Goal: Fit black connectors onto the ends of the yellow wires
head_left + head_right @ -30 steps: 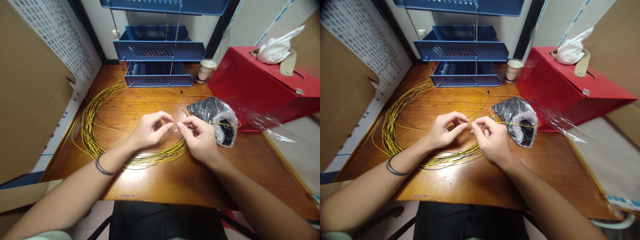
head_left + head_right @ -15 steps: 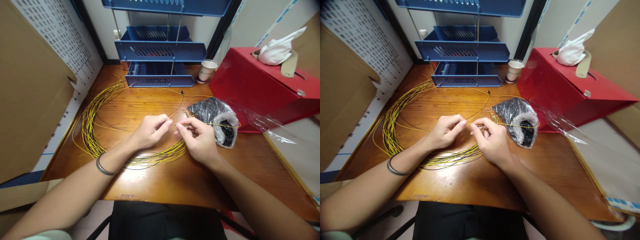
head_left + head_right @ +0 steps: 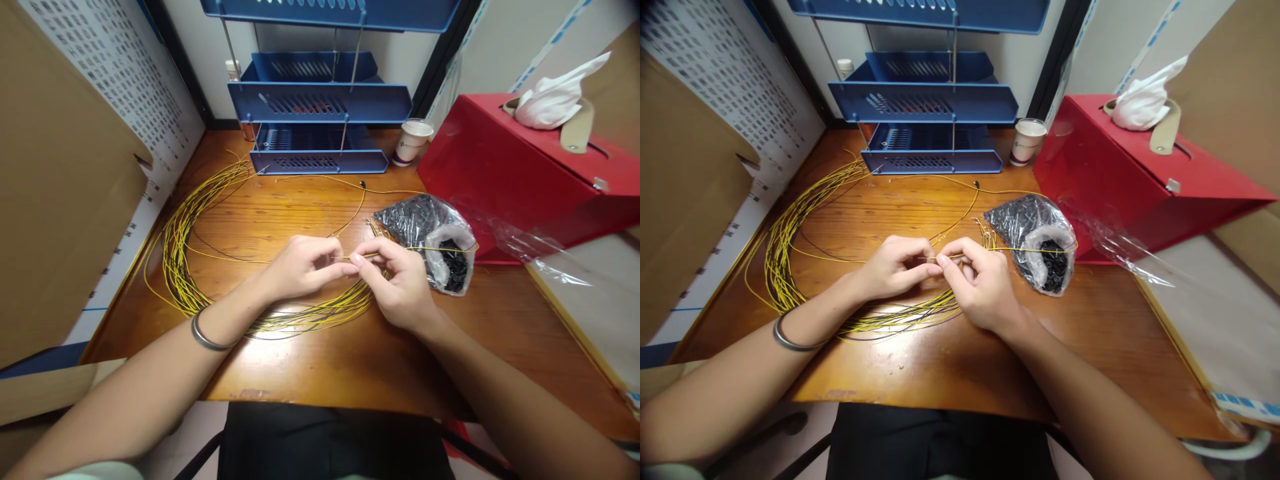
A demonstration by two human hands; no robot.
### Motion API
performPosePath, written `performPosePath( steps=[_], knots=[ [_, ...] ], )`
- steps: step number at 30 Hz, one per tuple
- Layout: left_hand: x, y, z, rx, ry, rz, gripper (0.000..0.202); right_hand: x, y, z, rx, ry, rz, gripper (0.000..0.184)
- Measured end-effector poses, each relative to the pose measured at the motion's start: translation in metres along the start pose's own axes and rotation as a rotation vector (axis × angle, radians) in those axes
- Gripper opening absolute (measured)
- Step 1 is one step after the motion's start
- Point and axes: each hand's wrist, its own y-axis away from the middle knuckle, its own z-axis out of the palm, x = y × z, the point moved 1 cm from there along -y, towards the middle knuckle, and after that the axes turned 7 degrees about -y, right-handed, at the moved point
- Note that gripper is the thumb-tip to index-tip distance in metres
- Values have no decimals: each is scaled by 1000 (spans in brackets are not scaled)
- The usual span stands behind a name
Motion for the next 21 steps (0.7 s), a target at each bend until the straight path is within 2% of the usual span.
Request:
performPosePath(
  steps=[4,8,21],
  knots=[
    [3,-1,-1,-56,19,25,36,1,0,0,-72,-41,-2,11],
    [4,-1,-1,-109,34,70,38,1,-1,0,-92,-43,-6,11],
    [0,1,0,-101,68,130,46,-1,-1,2,-108,15,-31,11]
  ],
)
